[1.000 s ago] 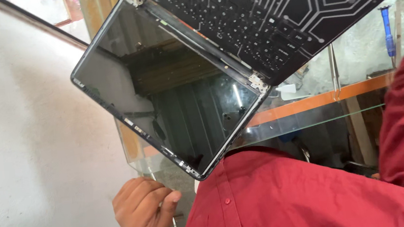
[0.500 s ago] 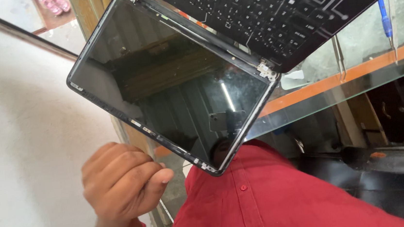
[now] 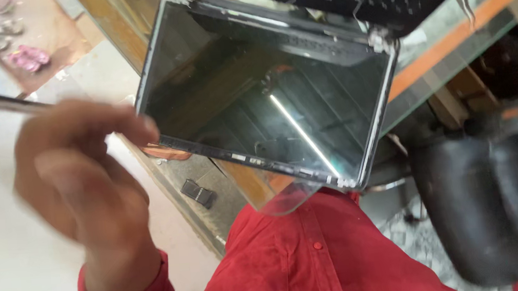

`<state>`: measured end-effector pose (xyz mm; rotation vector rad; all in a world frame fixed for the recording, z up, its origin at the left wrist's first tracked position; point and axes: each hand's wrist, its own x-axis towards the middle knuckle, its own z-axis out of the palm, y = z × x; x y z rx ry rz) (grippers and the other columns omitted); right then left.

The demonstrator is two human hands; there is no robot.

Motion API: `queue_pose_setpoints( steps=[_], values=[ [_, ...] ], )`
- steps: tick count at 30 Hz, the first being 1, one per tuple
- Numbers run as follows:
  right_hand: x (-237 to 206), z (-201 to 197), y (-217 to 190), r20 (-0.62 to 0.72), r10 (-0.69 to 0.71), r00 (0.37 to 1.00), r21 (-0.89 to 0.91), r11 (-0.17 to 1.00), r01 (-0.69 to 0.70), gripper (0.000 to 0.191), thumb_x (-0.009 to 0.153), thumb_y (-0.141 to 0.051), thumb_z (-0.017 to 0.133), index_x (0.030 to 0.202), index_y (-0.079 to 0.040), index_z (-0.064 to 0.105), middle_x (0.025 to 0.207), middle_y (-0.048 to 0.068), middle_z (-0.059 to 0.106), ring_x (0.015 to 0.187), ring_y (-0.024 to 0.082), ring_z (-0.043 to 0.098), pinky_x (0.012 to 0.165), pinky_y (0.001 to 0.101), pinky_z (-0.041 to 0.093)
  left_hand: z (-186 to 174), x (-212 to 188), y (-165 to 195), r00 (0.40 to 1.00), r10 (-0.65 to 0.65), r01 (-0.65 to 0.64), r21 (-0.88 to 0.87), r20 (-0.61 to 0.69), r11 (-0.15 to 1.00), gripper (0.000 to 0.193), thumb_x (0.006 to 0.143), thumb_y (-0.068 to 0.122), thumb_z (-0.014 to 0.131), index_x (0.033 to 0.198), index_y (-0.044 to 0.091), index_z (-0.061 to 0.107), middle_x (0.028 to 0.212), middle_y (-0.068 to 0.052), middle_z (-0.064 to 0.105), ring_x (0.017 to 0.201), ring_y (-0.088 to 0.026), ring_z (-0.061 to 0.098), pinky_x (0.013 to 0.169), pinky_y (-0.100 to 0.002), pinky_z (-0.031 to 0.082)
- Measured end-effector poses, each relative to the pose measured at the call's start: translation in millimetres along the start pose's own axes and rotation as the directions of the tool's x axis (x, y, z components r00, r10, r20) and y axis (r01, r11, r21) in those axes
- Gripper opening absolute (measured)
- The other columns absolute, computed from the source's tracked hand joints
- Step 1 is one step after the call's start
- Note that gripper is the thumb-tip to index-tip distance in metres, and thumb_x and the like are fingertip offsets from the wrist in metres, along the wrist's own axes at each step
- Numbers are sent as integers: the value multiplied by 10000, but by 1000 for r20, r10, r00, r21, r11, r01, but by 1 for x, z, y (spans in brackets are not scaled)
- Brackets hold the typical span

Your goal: The person uses a screwdriver to remove screws from the laptop hinge area, then detaches the screen bezel. They reattach the bezel and secure it with screws.

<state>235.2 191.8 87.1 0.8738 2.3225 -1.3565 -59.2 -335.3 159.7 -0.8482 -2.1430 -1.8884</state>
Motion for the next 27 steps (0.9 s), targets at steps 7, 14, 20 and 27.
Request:
queue_pose_setpoints(
  steps=[7,14,20,27],
  values=[
    [-35,36,-28,73,17,997,14,1000,-18,567,933,-23,622,1497,-34,571,1117,120,739,629,159,662,578,315,605,-9,49,-65,608,-174,712,-435,774,551,915,1027,712,309,1532,-45,410,1306,-200,666,1139,-283,696,987,-381,603],
    [-11,57,-82,65,-162,985,-31,986,164,599,911,-23,642,1506,-62,592,1080,143,742,600,175,661,551,337,582,13,-4,-51,580,-548,676,19,603,737,608,981,256,705,1519,27,537,822,-118,589,672,-202,543,596,-360,446],
    [31,95,-148,236,41,971,-214,977,11,500,928,-195,718,1422,-252,665,869,69,731,605,160,680,593,314,585,10,-24,-51,940,-244,57,597,237,800,462,940,250,791,1309,27,625,767,-35,526,719,-110,508,650,-277,447],
    [43,128,-202,175,107,979,-619,785,25,547,947,-386,719,1482,-377,606,733,107,750,611,190,640,611,306,540,-31,-14,-97,798,-465,424,191,385,885,316,1088,198,555,1327,-9,545,819,47,699,711,-29,550,633,-215,428]
  ],
)
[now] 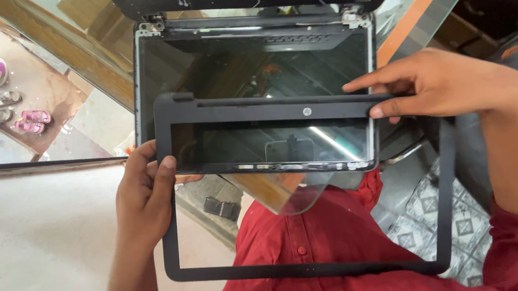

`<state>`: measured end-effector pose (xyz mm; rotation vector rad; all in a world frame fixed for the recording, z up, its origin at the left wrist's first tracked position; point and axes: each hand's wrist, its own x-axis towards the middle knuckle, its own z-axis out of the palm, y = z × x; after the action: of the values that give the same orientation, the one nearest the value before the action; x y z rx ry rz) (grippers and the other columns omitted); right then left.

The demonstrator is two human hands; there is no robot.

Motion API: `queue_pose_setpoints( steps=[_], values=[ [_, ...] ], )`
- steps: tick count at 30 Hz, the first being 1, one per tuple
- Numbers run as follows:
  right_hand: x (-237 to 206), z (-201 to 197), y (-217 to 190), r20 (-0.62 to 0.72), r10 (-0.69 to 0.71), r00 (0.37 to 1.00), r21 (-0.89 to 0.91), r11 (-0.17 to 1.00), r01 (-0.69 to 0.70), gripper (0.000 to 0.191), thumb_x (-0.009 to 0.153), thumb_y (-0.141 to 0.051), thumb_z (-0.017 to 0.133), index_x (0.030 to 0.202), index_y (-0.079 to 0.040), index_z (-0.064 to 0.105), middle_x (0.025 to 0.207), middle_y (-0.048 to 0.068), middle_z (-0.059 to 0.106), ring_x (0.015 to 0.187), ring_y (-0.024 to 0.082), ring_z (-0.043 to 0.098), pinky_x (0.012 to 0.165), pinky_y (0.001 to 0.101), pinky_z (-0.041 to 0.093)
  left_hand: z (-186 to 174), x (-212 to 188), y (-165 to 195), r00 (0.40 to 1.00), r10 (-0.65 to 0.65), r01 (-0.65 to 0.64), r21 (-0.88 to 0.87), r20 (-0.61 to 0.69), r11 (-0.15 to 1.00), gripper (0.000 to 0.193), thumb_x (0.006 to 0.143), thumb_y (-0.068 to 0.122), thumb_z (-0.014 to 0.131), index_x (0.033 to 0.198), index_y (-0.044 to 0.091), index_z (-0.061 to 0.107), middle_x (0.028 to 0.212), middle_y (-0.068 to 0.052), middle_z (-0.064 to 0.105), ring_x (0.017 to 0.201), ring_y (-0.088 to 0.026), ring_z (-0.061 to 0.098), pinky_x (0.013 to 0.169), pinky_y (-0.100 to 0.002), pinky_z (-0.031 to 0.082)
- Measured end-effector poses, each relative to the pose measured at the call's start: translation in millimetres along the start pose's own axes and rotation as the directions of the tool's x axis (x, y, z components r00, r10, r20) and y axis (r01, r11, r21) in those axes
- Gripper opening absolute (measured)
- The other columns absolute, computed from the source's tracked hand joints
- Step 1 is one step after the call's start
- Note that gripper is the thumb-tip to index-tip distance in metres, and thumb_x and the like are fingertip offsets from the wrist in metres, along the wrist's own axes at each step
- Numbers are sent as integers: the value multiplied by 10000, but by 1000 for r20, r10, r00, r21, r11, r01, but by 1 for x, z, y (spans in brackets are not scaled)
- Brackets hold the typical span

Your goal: The person uses a screwdriver to remove screws from the laptop hinge area, then detaches the screen bezel. They reattach the bezel and secure it with screws.

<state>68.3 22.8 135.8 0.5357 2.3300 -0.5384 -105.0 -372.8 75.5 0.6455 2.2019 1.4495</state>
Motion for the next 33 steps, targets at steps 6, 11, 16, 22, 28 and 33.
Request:
queue_pose_setpoints(
  steps=[6,11,16,22,28,33],
  values=[
    [5,37,22,-430,-25,903,575,763,295,647,842,-291,746,1424,-50,600,999,128,744,669,190,665,552,304,548,-51,50,-31,985,-155,170,-315,74,934,290,1103,229,451,1270,22,567,666,33,553,508,-29,452,459,-194,347],
    [17,127,26,-485,172,857,812,453,368,628,927,-91,557,1524,77,459,1113,143,701,869,150,692,642,260,542,-84,88,-55,978,-168,196,-255,127,947,276,1092,214,481,1245,18,599,664,25,557,512,-36,493,460,-198,383],
    [32,191,7,-535,496,684,769,621,152,571,1055,-135,563,1574,63,430,1023,192,625,837,246,698,661,323,611,-95,112,-66,958,-214,271,-352,191,896,261,1063,190,514,1253,33,602,665,38,586,497,-28,469,452,-200,357],
    [69,154,16,-305,503,809,896,439,65,389,1138,-208,575,1269,158,578,874,172,678,686,270,712,588,371,555,-83,143,-55,999,-33,34,131,-15,991,275,995,199,679,1213,37,721,581,6,526,522,-29,438,484,-238,348],
    [89,94,-14,-606,531,592,751,628,206,529,1074,-194,598,1538,19,457,955,88,617,735,193,637,597,318,517,-68,165,-41,994,71,-43,303,-83,952,288,938,239,723,1157,57,765,527,-67,538,459,-123,481,487,-307,389],
    [98,79,-29,-703,460,543,654,719,237,468,1087,-181,646,1485,37,534,1089,110,637,815,171,632,618,295,503,-58,177,-38,970,209,-121,502,-123,857,323,947,323,717,1138,68,773,592,-113,621,520,-264,624,532,-396,458]
  ],
)
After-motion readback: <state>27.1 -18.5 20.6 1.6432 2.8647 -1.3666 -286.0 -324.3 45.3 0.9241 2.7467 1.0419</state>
